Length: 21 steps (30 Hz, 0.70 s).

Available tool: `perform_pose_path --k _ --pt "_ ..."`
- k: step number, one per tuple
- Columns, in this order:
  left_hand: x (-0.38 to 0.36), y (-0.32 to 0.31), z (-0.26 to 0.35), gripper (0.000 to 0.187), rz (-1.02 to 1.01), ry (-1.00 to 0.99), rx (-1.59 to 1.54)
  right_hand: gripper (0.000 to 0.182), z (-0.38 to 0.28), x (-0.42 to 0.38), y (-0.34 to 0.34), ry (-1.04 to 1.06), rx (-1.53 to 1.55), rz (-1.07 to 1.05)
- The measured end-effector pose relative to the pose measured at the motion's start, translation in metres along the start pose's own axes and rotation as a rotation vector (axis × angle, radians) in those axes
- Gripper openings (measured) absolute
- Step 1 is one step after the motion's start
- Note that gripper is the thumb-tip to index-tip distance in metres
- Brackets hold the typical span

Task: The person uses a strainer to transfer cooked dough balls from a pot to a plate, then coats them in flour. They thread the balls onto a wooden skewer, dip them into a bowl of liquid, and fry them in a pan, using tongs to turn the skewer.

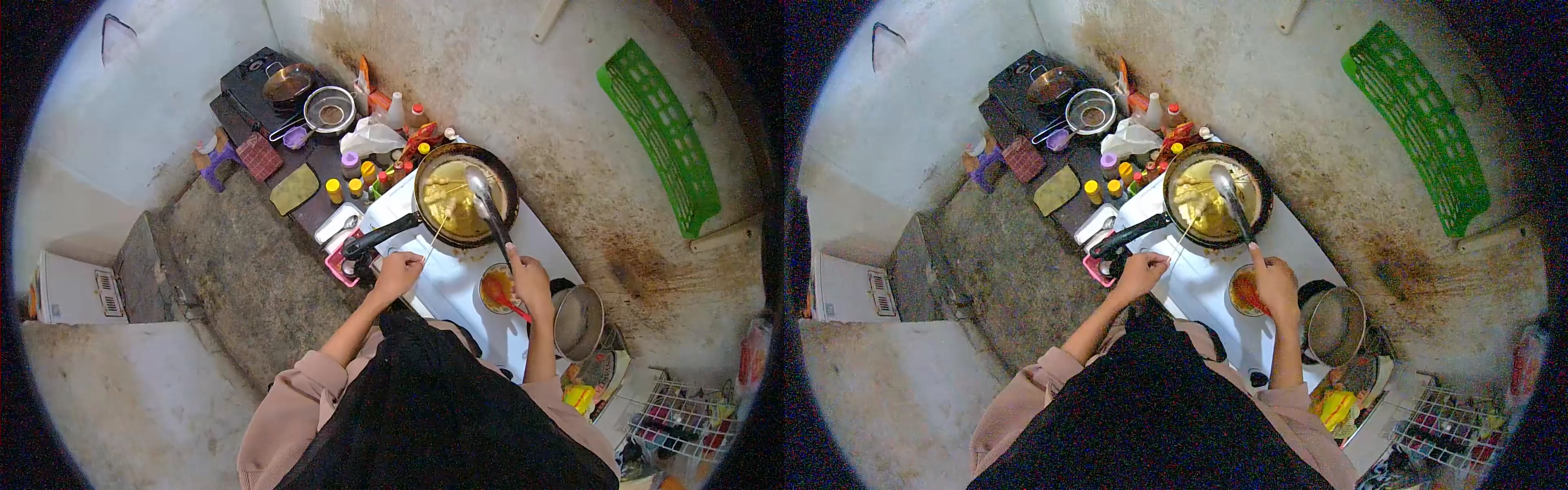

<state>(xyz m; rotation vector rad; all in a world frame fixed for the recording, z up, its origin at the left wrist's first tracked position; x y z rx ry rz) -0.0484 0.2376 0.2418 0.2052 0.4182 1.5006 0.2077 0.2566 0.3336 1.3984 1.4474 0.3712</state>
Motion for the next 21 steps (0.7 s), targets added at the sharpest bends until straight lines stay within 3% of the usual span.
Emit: perform_pose_path --k 4,7,10,16,19,21 --pt "0.001 -0.002 -0.004 0.024 -0.002 0.017 0.002 0.072 0.004 0.003 -0.003 -0.001 -0.184 0.079" --pt "0.001 -0.004 -0.005 0.024 -0.009 0.025 -0.007 0.073 -0.013 -0.011 -0.002 -0.020 -0.086 -0.067" --pt "0.004 -0.007 -0.011 0.024 0.030 -0.032 -0.034 0.073 -0.006 -0.011 -0.004 0.023 0.015 0.031" --pt "0.009 -0.006 -0.007 0.025 0.032 0.014 -0.016 0.071 0.002 -0.005 0.000 0.014 -0.150 0.078" --pt "0.010 -0.006 -0.004 0.025 0.067 -0.009 -0.024 0.072 -0.014 -0.021 0.006 -0.075 0.014 -0.187" --pt "0.011 -0.008 -0.004 0.025 0.092 -0.028 -0.015 0.073 0.000 -0.012 0.001 -0.013 0.028 -0.058"
Point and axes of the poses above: each hand's wrist, its own x-axis towards the middle knuckle, its own y-axis out of the back of the hand, z = x × y, the point moved 3 cm from there along x, towards the middle knuckle, and after that the axes turned 2 degrees about -x, right-handed, at the moved point
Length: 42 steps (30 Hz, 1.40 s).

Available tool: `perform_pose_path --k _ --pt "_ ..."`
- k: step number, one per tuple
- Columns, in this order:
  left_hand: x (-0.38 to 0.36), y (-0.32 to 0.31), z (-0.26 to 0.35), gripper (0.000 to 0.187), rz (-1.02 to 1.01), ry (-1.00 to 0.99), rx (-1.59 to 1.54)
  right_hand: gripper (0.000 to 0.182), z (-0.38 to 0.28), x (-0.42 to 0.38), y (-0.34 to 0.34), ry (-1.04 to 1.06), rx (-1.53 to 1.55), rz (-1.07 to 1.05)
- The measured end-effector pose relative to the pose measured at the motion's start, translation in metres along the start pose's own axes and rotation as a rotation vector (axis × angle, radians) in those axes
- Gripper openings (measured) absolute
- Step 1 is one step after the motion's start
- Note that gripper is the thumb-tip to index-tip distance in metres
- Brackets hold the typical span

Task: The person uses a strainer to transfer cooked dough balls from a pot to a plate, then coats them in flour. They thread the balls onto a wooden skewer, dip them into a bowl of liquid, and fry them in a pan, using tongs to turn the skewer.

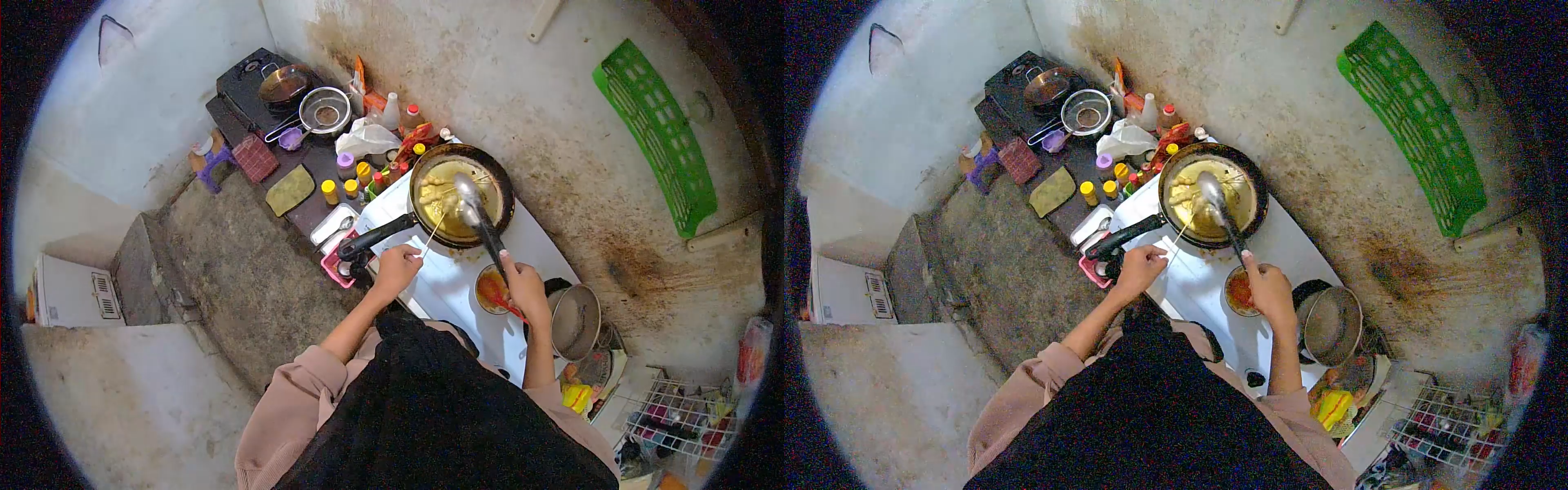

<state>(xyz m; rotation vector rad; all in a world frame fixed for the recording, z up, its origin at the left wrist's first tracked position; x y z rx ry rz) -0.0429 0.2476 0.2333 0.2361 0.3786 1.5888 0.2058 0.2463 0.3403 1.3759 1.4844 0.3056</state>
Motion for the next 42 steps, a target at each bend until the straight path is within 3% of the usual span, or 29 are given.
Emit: perform_pose_path --k 7,10,13,16,22,25,28,34,39,42 --pt "-0.002 0.005 0.009 0.021 -0.014 -0.027 0.004 0.072 0.006 0.011 -0.004 0.029 -0.142 0.100" --pt "-0.002 0.004 0.008 0.020 0.031 -0.110 0.056 0.072 -0.008 -0.002 -0.001 -0.052 0.057 -0.078" --pt "-0.001 0.004 0.004 0.023 -0.008 -0.098 0.064 0.071 -0.005 0.000 0.002 -0.038 0.072 0.017" --pt "-0.002 0.005 0.005 0.022 0.009 -0.145 0.067 0.070 0.018 0.023 -0.007 0.032 -0.099 0.140" --pt "-0.002 0.007 0.010 0.021 0.011 -0.144 0.071 0.070 -0.014 0.000 -0.001 -0.083 0.039 -0.058" --pt "-0.001 0.007 0.009 0.021 0.002 -0.142 0.056 0.069 -0.018 -0.007 0.007 -0.063 0.127 0.043" --pt "-0.002 0.009 0.010 0.021 0.004 -0.114 0.055 0.069 0.006 0.016 -0.003 0.102 -0.140 0.133" --pt "-0.002 0.008 0.010 0.021 0.005 -0.147 0.056 0.071 -0.016 0.001 -0.003 -0.040 0.052 -0.070" --pt "-0.002 0.008 0.011 0.021 0.008 -0.157 0.072 0.071 0.011 0.020 -0.003 0.010 -0.078 0.124" --pt "-0.002 0.008 0.011 0.022 0.007 -0.154 0.073 0.071 -0.001 0.012 -0.002 -0.028 -0.082 0.042"
Point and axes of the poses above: each hand's wrist, its own x-axis towards the middle knuckle, its own y-axis out of the back of the hand, z = x × y, the point moved 3 cm from there along x, towards the middle knuckle, and after that the axes turned 2 degrees about -x, right-handed, at the moved point
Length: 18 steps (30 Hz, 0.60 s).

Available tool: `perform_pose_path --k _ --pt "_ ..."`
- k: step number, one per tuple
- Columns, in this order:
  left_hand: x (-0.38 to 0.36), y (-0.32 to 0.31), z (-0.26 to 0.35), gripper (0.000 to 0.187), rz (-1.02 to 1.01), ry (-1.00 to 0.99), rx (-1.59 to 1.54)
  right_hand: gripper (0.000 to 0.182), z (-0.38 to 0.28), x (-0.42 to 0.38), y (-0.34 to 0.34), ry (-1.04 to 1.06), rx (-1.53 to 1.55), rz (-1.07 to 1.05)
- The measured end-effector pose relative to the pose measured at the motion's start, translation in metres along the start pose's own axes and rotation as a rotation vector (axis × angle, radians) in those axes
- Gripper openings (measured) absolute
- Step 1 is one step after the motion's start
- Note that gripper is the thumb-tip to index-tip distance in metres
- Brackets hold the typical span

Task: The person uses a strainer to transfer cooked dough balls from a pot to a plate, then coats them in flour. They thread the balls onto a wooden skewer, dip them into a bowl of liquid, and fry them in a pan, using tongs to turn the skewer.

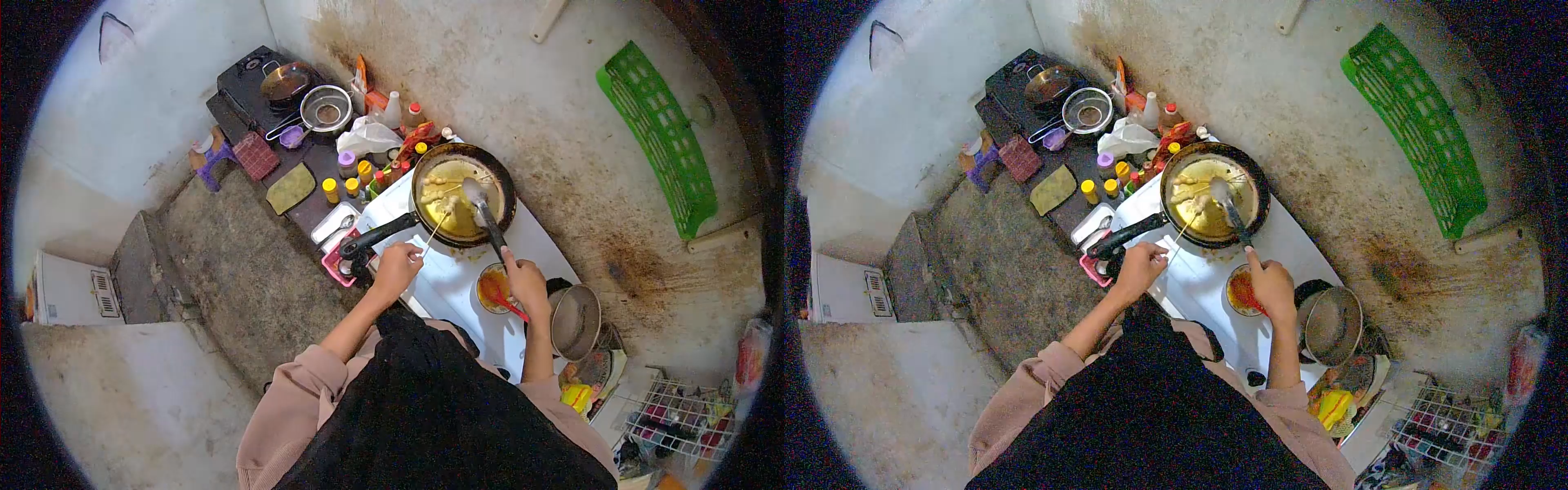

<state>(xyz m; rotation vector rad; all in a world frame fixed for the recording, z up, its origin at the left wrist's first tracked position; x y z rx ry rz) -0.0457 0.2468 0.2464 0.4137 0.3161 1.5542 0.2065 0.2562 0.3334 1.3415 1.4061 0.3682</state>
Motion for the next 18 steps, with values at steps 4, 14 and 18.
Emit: perform_pose_path --k 4,14,18 --pt "-0.002 0.002 0.002 0.021 -0.001 0.003 -0.002 0.071 -0.017 -0.016 0.006 -0.039 0.131 -0.030" --pt "-0.002 0.001 0.004 0.021 -0.024 0.029 0.007 0.070 -0.014 -0.011 0.002 -0.024 0.058 -0.068" --pt "-0.002 0.000 0.000 0.021 -0.027 0.025 0.009 0.071 0.001 -0.003 0.001 0.028 0.045 0.101"
Point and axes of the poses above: each hand's wrist, its own x-axis towards the middle knuckle, its own y-axis out of the back of the hand, z = x × y, the point moved 3 cm from there along x, towards the middle knuckle, and after that the axes turned 2 degrees about -x, right-handed, at the moved point
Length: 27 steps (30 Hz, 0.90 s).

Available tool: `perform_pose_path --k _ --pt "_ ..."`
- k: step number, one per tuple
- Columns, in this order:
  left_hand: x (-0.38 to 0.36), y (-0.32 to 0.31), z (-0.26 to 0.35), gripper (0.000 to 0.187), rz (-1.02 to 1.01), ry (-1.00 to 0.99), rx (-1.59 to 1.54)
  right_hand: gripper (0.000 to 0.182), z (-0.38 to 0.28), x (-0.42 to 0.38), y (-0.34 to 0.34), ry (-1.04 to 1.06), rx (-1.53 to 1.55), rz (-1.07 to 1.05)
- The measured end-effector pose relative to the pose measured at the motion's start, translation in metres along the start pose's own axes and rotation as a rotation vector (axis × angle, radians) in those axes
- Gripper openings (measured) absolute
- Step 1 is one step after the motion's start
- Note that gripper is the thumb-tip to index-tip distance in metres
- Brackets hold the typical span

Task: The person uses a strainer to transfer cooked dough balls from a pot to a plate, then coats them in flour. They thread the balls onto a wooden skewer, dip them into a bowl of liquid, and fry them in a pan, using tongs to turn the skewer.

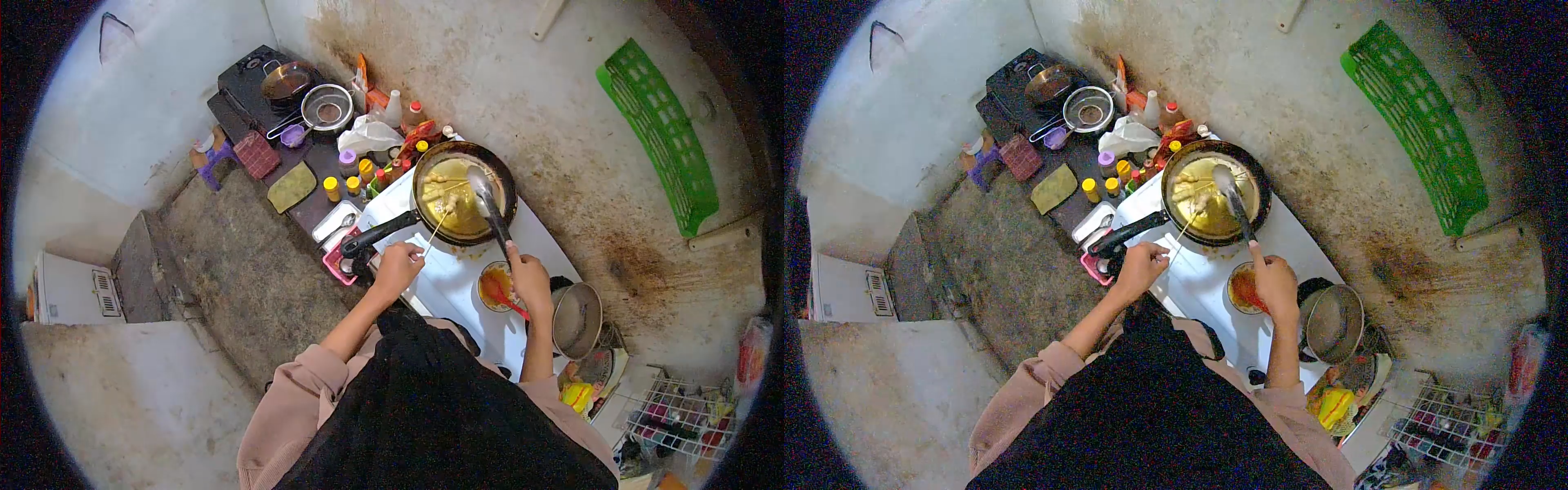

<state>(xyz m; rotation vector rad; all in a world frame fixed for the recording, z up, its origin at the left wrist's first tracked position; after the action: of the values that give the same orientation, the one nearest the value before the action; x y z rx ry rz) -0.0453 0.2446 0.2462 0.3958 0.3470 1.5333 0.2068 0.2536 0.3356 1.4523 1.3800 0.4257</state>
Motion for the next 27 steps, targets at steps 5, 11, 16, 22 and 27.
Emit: perform_pose_path --k 5,11,16,22,27 --pt "0.001 0.001 0.001 0.021 -0.011 -0.007 0.007 0.070 0.006 0.008 -0.006 -0.003 -0.092 -0.014" --pt "-0.001 0.004 0.004 0.020 0.009 -0.009 -0.006 0.071 0.003 0.003 -0.005 0.027 0.034 -0.019" --pt "0.000 0.005 0.004 0.020 0.000 0.004 -0.025 0.070 0.000 0.000 -0.003 -0.016 -0.133 0.023" --pt "-0.001 0.004 0.005 0.021 -0.010 0.013 -0.015 0.072 -0.004 -0.005 -0.004 0.042 0.049 -0.030" --pt "-0.001 0.006 0.007 0.021 -0.004 -0.001 -0.006 0.071 0.007 0.003 -0.005 0.003 -0.140 0.032"
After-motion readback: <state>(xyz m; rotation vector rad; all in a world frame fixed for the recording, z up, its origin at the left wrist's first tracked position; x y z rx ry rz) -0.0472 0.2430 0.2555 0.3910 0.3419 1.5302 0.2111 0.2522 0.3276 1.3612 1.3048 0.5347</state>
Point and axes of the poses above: each hand's wrist, its own x-axis towards the middle knuckle, its own y-axis out of the back of the hand, z = x × y, the point moved 3 cm from there along x, towards the middle knuckle, and after that the axes turned 2 degrees about -x, right-handed, at the moved point
